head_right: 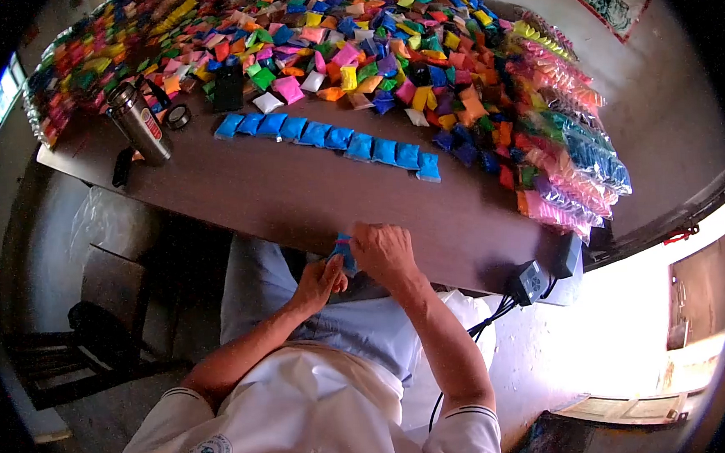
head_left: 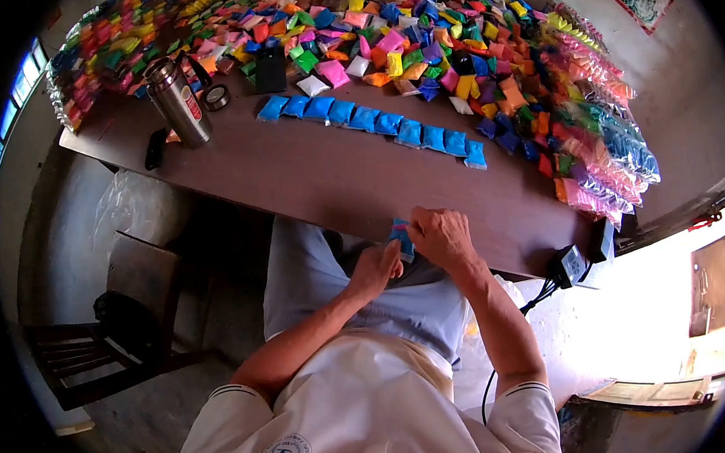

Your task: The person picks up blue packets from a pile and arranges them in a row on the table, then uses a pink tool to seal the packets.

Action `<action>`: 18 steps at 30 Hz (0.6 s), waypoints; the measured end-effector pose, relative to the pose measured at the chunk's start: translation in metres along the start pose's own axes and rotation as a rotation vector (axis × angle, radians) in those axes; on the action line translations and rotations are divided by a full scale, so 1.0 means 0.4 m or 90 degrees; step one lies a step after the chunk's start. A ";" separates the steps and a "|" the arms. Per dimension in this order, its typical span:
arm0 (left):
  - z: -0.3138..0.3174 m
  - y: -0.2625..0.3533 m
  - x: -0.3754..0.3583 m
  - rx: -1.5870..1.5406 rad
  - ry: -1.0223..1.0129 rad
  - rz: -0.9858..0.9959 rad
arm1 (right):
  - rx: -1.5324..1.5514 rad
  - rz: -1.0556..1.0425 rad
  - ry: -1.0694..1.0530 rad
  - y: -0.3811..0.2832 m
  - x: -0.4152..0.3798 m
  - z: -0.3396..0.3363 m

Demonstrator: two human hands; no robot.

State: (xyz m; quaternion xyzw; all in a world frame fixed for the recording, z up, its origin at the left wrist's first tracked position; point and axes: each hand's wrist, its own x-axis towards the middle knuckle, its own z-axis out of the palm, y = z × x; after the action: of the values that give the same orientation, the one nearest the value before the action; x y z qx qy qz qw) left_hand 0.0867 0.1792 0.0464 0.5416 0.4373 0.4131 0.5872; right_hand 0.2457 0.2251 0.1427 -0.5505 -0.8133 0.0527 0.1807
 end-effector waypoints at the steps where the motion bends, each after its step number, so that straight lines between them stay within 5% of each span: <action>1: -0.002 -0.004 0.002 0.012 -0.002 0.005 | 0.001 0.000 -0.001 0.000 0.004 0.003; 7: 0.001 -0.008 0.003 0.047 0.018 0.017 | -0.063 0.036 0.055 0.028 0.031 0.021; 12: -0.007 -0.035 -0.008 0.071 0.042 0.054 | 0.305 0.238 0.035 0.047 0.003 -0.005; 18: 0.003 0.035 -0.008 0.167 0.056 0.093 | 0.159 0.241 -0.018 -0.039 -0.017 -0.003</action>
State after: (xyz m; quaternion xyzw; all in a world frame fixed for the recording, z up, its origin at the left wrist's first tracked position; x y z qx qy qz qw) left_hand 0.0866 0.1768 0.0606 0.6254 0.4722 0.4171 0.4604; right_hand 0.2347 0.2127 0.1468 -0.6656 -0.6854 0.1935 0.2231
